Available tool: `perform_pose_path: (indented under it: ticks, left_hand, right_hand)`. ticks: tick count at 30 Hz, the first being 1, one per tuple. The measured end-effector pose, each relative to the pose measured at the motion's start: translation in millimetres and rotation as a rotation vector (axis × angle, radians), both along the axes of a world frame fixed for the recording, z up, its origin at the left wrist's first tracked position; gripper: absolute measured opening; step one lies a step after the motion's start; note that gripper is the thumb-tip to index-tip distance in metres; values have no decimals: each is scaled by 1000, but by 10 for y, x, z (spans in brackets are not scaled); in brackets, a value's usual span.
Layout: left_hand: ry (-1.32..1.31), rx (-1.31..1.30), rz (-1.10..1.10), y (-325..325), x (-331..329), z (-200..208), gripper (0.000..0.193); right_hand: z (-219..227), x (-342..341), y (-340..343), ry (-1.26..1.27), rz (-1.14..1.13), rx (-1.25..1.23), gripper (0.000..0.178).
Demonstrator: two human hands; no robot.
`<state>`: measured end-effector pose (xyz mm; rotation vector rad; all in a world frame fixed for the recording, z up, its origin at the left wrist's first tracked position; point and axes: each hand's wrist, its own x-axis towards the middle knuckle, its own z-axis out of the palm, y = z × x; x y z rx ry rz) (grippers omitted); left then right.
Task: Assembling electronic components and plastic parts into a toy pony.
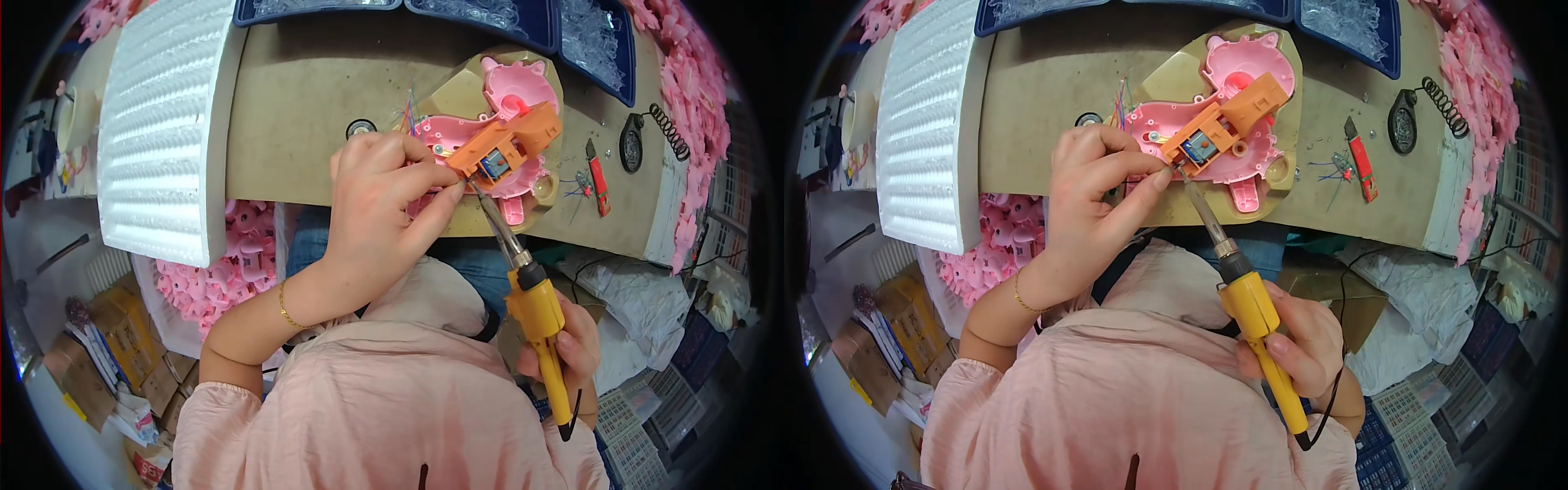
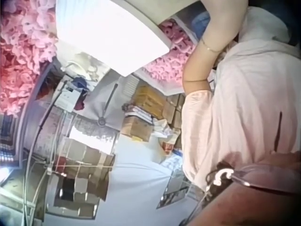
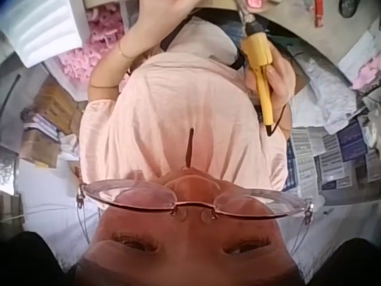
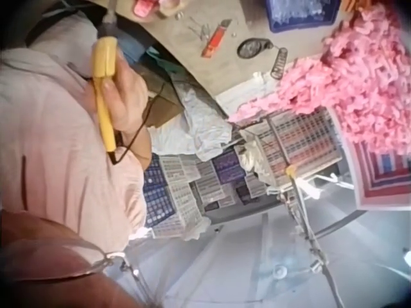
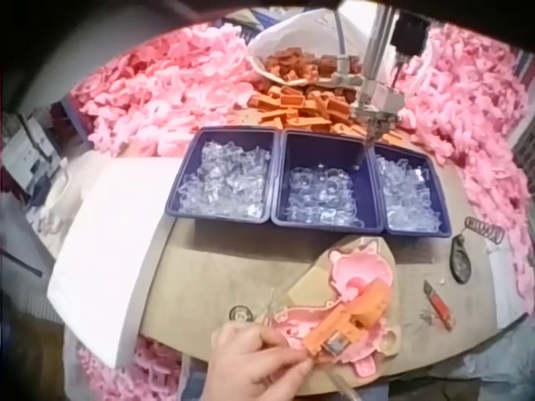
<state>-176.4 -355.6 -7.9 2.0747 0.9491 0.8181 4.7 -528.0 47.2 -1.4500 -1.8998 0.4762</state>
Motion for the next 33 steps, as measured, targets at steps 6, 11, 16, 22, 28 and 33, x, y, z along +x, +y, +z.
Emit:
perform_pose_path:
  ticks: [6,11,16,22,28,33]
  left_hand:
    - [-32,-14,33,-16,14,-19,5]
    - [-28,-20,37,-14,13,-18,5]
    - [-16,-25,39,-10,30,-8,5]
    - [-8,-19,39,-14,29,-5,5]
    - [-5,-19,30,0,28,-1,6]
    - [-1,-25,21,8,41,19,5]
  right_hand:
    - [-83,37,1,146,-13,-58,48]
    - [106,27,161,246,-23,-365,48]
    - [140,27,91,219,-9,-739,49]
    - [29,-29,103,-39,70,-59,50]
    - [-19,-52,126,-23,27,107,52]
    - [22,-23,136,-74,58,20,49]
